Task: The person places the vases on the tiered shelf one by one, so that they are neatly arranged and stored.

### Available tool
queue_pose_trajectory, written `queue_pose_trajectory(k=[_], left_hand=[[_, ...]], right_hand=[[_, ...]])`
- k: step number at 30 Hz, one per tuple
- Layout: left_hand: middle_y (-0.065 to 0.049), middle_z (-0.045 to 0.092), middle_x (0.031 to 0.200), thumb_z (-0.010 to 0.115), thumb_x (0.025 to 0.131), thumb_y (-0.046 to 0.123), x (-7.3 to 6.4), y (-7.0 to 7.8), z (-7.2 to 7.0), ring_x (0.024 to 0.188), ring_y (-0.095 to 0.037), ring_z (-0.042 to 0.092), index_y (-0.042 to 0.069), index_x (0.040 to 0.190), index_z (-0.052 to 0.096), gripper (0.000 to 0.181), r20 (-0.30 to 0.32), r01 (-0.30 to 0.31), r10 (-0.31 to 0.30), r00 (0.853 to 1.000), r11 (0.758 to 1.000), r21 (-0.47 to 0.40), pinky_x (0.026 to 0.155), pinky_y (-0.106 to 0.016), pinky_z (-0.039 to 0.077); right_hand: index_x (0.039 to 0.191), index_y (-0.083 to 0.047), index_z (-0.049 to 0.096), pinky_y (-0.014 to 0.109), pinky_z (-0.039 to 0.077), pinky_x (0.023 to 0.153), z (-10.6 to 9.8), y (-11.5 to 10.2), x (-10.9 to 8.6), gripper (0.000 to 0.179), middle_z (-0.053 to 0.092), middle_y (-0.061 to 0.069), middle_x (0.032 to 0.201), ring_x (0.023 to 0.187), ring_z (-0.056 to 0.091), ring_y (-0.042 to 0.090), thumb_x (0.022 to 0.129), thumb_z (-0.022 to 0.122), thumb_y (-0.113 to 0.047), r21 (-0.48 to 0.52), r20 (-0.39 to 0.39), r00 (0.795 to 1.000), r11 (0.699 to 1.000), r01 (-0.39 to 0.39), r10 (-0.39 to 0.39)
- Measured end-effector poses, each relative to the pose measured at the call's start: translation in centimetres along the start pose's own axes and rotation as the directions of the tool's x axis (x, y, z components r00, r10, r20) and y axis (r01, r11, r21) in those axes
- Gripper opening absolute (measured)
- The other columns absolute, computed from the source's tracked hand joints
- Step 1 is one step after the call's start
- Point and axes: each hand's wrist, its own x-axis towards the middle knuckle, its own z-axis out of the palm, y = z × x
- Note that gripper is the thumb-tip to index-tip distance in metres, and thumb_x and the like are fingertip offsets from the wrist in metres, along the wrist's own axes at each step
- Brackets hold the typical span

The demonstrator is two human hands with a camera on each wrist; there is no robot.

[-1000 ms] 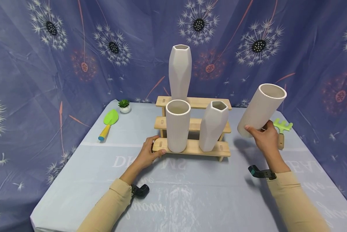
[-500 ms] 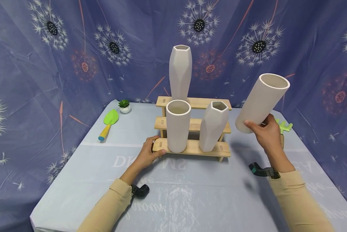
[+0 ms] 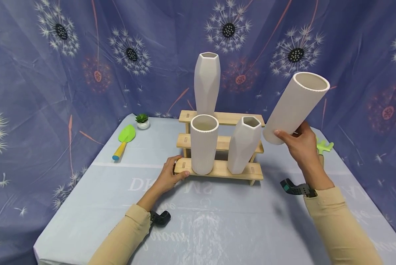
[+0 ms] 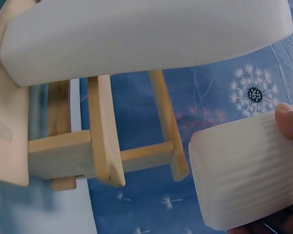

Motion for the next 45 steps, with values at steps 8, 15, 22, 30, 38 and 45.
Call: queue_pose_trajectory(k=[8,15,22,30,38,45], left_hand=[[-0.015,0.038,0.138,0.071,0.084,0.03,0.1,-0.3,0.1,0.112,-0.028,0.039,0.008,0.145,0.032,0.075,-0.004,-0.004,0.004,1.0,1.0,0.003,0.086,-0.032,0.039],[-0.016,0.038,0.138,0.071,0.085,0.028,0.1,-0.2,0.1,0.111,-0.028,0.039,0.006,0.145,0.032,0.075,-0.004,-0.012,0.012,1.0,1.0,-0.01,0.085,-0.032,0.039],[-0.016,0.038,0.138,0.07,0.085,0.029,0.1,-0.1,0.2,0.112,-0.028,0.039,0.006,0.145,0.032,0.075,0.0,-0.005,0.005,1.0,1.0,-0.008,0.086,-0.034,0.04],[-0.015,0.038,0.138,0.07,0.085,0.031,0.0,0.0,0.1,0.113,-0.028,0.039,0.007,0.145,0.032,0.074,-0.004,-0.002,0.002,1.0,1.0,0.009,0.088,-0.034,0.038],[-0.015,0.038,0.138,0.07,0.085,0.031,0.0,-0.1,0.0,0.112,-0.028,0.039,0.007,0.145,0.032,0.075,-0.007,-0.007,0.007,1.0,1.0,0.019,0.089,-0.034,0.038],[-0.016,0.038,0.137,0.07,0.086,0.029,0.0,-0.1,0.0,0.111,-0.028,0.04,0.006,0.145,0.031,0.075,0.005,-0.014,0.014,1.0,1.0,0.006,0.085,-0.033,0.04]], right_hand=[[0.14,-0.02,0.04,0.014,0.045,0.075,0.8,-0.8,1.1,0.072,0.053,0.011,0.131,0.107,0.055,0.012,0.079,0.073,-0.042,0.022,0.028,0.999,0.999,0.027,-0.027],[0.14,-0.018,0.041,0.013,0.047,0.077,1.7,-1.6,2.4,0.071,0.053,0.009,0.131,0.106,0.056,0.009,0.08,0.073,-0.039,0.079,0.069,0.996,0.996,0.05,-0.055],[0.138,-0.017,0.043,0.016,0.047,0.081,2.5,-2.0,3.5,0.069,0.055,0.008,0.126,0.103,0.056,0.006,0.08,0.074,-0.039,0.102,0.102,0.993,0.993,0.052,-0.062],[0.138,-0.015,0.041,0.032,0.049,0.091,3.6,-2.7,4.6,0.072,0.053,0.01,0.129,0.111,0.055,0.016,0.079,0.072,-0.043,0.128,0.16,0.984,0.99,0.057,-0.077],[0.134,-0.012,0.045,0.02,0.051,0.075,4.8,-2.9,5.6,0.069,0.057,0.007,0.118,0.099,0.058,0.01,0.079,0.072,-0.045,0.152,0.183,0.979,0.986,0.067,-0.095],[0.137,-0.012,0.04,0.03,0.049,0.086,5.6,-3.0,6.2,0.077,0.055,0.014,0.127,0.111,0.057,0.022,0.078,0.071,-0.05,0.11,0.223,0.972,0.993,0.053,-0.076]])
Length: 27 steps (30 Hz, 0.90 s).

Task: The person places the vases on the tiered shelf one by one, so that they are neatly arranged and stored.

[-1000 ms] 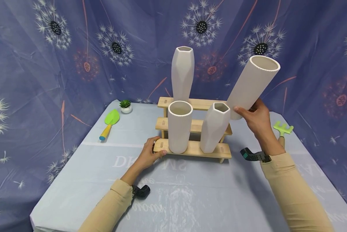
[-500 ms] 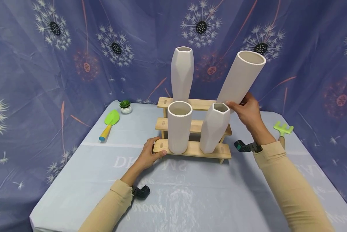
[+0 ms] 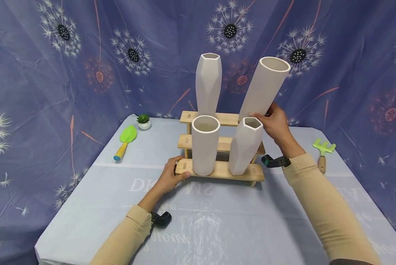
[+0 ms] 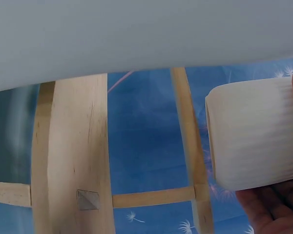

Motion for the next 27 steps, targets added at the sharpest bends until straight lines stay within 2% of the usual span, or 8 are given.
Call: queue_pose_trajectory(k=[10,18,27], left_hand=[[-0.017,0.037,0.137,0.069,0.086,0.026,0.0,0.3,0.1,0.112,-0.03,0.041,0.004,0.146,0.029,0.075,0.011,-0.004,0.004,1.0,1.0,-0.004,0.083,-0.03,0.041],[-0.017,0.038,0.135,0.069,0.086,0.027,0.1,0.2,0.1,0.112,-0.029,0.04,0.004,0.146,0.029,0.075,0.013,0.0,0.0,1.0,1.0,-0.016,0.083,-0.03,0.041],[-0.017,0.038,0.137,0.069,0.086,0.027,0.1,-0.2,0.0,0.112,-0.029,0.04,0.005,0.145,0.031,0.074,0.003,-0.013,0.013,1.0,1.0,-0.013,0.085,-0.031,0.04]], right_hand=[[0.142,-0.016,0.037,0.047,0.045,0.096,0.4,0.0,0.8,0.083,0.053,0.015,0.133,0.119,0.053,0.029,0.076,0.072,-0.051,0.009,0.046,0.999,1.0,-0.021,0.02],[0.142,-0.013,0.034,0.049,0.044,0.099,0.8,-0.2,1.3,0.087,0.05,0.014,0.137,0.121,0.052,0.03,0.075,0.074,-0.051,0.003,0.089,0.995,0.999,-0.041,0.041],[0.143,-0.015,0.035,0.05,0.044,0.099,1.3,-0.3,2.0,0.085,0.05,0.014,0.138,0.122,0.052,0.031,0.075,0.075,-0.049,0.028,0.127,0.992,0.999,-0.016,0.012]])
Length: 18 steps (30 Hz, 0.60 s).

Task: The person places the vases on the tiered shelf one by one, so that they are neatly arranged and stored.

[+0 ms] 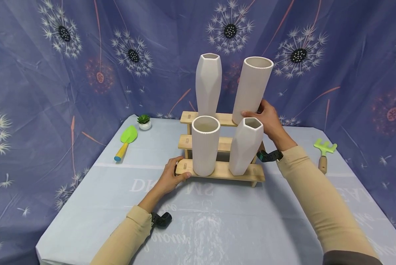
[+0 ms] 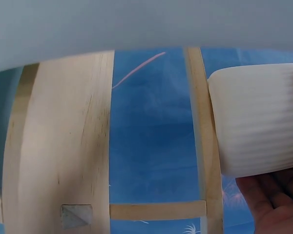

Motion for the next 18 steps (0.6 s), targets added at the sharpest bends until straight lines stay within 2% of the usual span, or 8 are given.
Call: queue_pose_trajectory(k=[10,18], left_hand=[[-0.016,0.039,0.136,0.07,0.085,0.028,-0.09,0.12,-0.02,0.111,-0.028,0.04,0.005,0.145,0.032,0.074,-0.01,0.0,0.0,1.0,1.0,0.01,0.086,-0.033,0.039],[-0.017,0.038,0.137,0.07,0.085,0.029,-0.11,0.16,0.03,0.111,-0.029,0.04,0.005,0.145,0.032,0.075,-0.01,0.005,-0.005,1.0,1.0,0.012,0.087,-0.034,0.039]], right_hand=[[0.143,-0.014,0.035,0.05,0.043,0.101,0.24,0.07,0.6,0.085,0.049,0.014,0.139,0.124,0.051,0.031,0.076,0.073,-0.051,0.0,0.015,1.0,1.0,-0.013,0.013],[0.143,-0.014,0.034,0.049,0.042,0.102,0.4,-0.04,0.89,0.085,0.048,0.014,0.14,0.125,0.05,0.031,0.077,0.072,-0.05,0.014,0.047,0.999,1.0,0.017,-0.018]])
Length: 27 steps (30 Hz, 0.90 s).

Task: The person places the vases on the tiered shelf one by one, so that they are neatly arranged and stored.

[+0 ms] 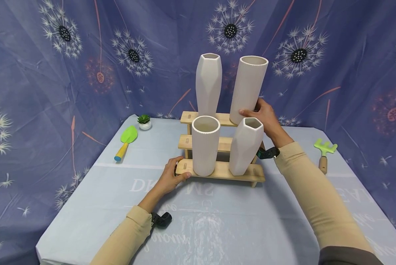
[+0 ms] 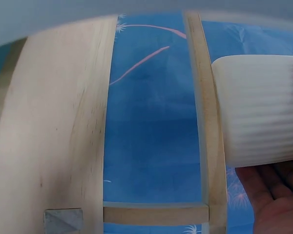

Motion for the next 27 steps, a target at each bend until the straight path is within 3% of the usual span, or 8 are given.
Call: queue_pose_trajectory(k=[8,17,27], left_hand=[[-0.017,0.04,0.135,0.07,0.086,0.027,0.09,0.04,0.07,0.112,-0.03,0.04,0.006,0.145,0.031,0.074,0.008,0.0,0.001,1.0,1.0,-0.013,0.086,-0.034,0.041],[-0.016,0.039,0.135,0.07,0.085,0.026,0.08,0.22,0.14,0.113,-0.03,0.039,0.006,0.146,0.03,0.075,0.01,0.007,-0.007,1.0,1.0,-0.016,0.086,-0.033,0.041],[-0.017,0.039,0.137,0.07,0.085,0.028,0.17,0.02,-0.11,0.114,-0.03,0.039,0.006,0.145,0.031,0.075,0.017,0.013,-0.013,1.0,1.0,0.0,0.084,-0.031,0.042]], right_hand=[[0.144,-0.013,0.033,0.05,0.041,0.103,0.04,-0.16,0.33,0.082,0.047,0.016,0.141,0.126,0.049,0.032,0.079,0.074,-0.042,0.018,0.011,1.0,1.0,-0.014,0.014],[0.145,-0.016,0.032,0.051,0.04,0.104,-0.13,-0.12,0.11,0.083,0.046,0.014,0.142,0.127,0.048,0.032,0.079,0.072,-0.046,0.008,0.026,1.0,1.0,0.003,-0.003],[0.145,-0.013,0.032,0.051,0.037,0.107,-0.28,0.19,-0.37,0.086,0.045,0.014,0.142,0.13,0.045,0.031,0.079,0.071,-0.05,-0.024,0.01,0.999,0.999,-0.039,0.039]])
